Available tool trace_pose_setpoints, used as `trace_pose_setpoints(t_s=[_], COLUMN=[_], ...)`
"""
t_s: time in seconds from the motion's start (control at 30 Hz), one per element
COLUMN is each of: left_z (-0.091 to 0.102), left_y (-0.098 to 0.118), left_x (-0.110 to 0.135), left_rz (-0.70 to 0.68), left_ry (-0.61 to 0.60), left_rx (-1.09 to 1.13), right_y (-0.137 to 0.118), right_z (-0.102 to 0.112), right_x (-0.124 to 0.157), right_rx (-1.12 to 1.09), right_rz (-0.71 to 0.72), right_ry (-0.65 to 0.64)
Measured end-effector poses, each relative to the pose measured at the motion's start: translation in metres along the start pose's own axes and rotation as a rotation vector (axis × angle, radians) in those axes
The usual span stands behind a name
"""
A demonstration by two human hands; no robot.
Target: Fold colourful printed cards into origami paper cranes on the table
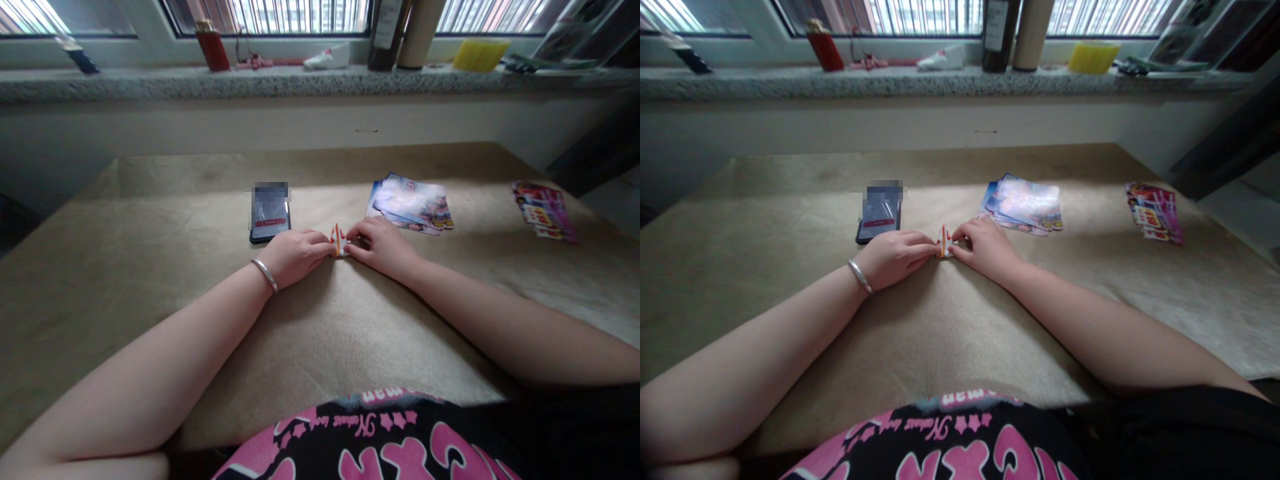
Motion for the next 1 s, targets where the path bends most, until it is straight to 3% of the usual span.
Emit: trace_pose_setpoints(t_s=[0.17,0.3,0.43,0.63,0.8,1.0], left_z=[-0.002,-0.001,0.001,-0.001,0.004,0.008], left_y=[0.002,0.004,0.005,0.005,0.007,0.008], left_x=[0.001,0.0,-0.001,-0.002,-0.002,-0.002], left_rz=[0.036,-0.018,-0.035,-0.04,-0.037,0.002], left_ry=[0.024,0.019,0.009,0.006,0.022,-0.048], left_rx=[-0.029,-0.069,-0.065,-0.056,-0.033,0.02], right_y=[0.001,0.002,-0.004,-0.017,-0.02,-0.02], right_z=[-0.001,0.0,0.007,0.013,0.012,0.011], right_x=[0.0,0.001,0.005,0.009,0.009,0.011], right_rx=[-0.006,-0.036,0.01,0.09,0.118,0.128], right_rz=[-0.001,0.029,0.153,0.386,0.464,0.473], right_ry=[0.002,0.046,0.105,0.042,0.029,0.011])
Point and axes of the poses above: each hand's wrist, its own x-axis away from the middle knuckle, its own z-axis out of the back of the hand, y = z × x, the point moved 3 cm from there along -x, towards the middle knuckle, and after that the axes turned 11 degrees about y, right-handed, at the moved point
